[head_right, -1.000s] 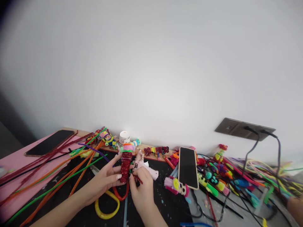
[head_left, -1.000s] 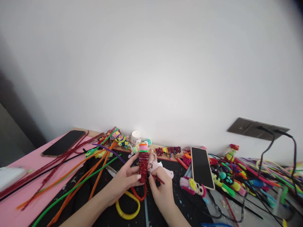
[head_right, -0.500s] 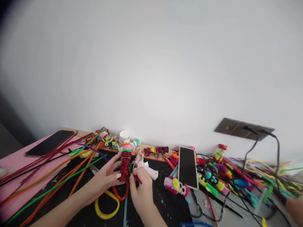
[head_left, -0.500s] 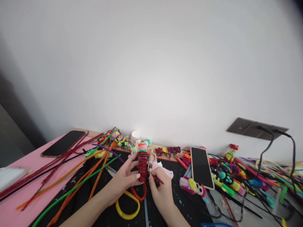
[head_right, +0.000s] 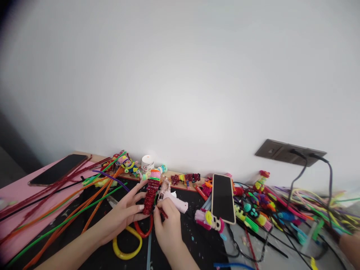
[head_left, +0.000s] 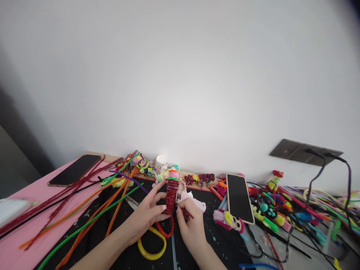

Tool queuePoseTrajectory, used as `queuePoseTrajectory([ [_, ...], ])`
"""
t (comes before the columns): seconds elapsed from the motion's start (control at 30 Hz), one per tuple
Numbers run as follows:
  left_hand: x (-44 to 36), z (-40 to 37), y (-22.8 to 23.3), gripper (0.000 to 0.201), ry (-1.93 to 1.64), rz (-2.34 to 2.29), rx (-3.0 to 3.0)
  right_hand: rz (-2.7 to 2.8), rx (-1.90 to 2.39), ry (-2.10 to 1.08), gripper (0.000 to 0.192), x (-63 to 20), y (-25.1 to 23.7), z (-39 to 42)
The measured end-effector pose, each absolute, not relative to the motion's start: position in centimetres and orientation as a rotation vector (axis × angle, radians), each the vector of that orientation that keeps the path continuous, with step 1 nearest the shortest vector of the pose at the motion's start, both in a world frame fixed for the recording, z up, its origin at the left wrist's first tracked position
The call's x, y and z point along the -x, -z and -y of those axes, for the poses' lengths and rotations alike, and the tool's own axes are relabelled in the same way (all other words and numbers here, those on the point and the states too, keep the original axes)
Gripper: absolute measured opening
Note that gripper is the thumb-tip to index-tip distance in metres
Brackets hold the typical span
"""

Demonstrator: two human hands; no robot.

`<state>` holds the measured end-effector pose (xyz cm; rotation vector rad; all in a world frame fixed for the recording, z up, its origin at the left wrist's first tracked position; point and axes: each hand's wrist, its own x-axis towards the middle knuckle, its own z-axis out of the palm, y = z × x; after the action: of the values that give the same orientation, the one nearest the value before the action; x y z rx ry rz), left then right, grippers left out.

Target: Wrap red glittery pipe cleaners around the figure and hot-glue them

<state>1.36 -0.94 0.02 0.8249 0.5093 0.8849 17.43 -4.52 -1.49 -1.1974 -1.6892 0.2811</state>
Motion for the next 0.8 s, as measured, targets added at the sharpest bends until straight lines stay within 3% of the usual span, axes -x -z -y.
queuePoseTrajectory([
  [0.33, -1.35, 1.24, -0.46, 0.082, -0.819, -0.459, -0.737, 1.685, 1.215, -0.300, 0.017, -17.52, 1.71, 4.33],
  [0.8, -1.19, 1.09, -0.72, 0.080, -0.748, -0.571, -0.811, 1.684, 1.235, -0.318, 0.017, -17.63, 1.54, 4.37],
])
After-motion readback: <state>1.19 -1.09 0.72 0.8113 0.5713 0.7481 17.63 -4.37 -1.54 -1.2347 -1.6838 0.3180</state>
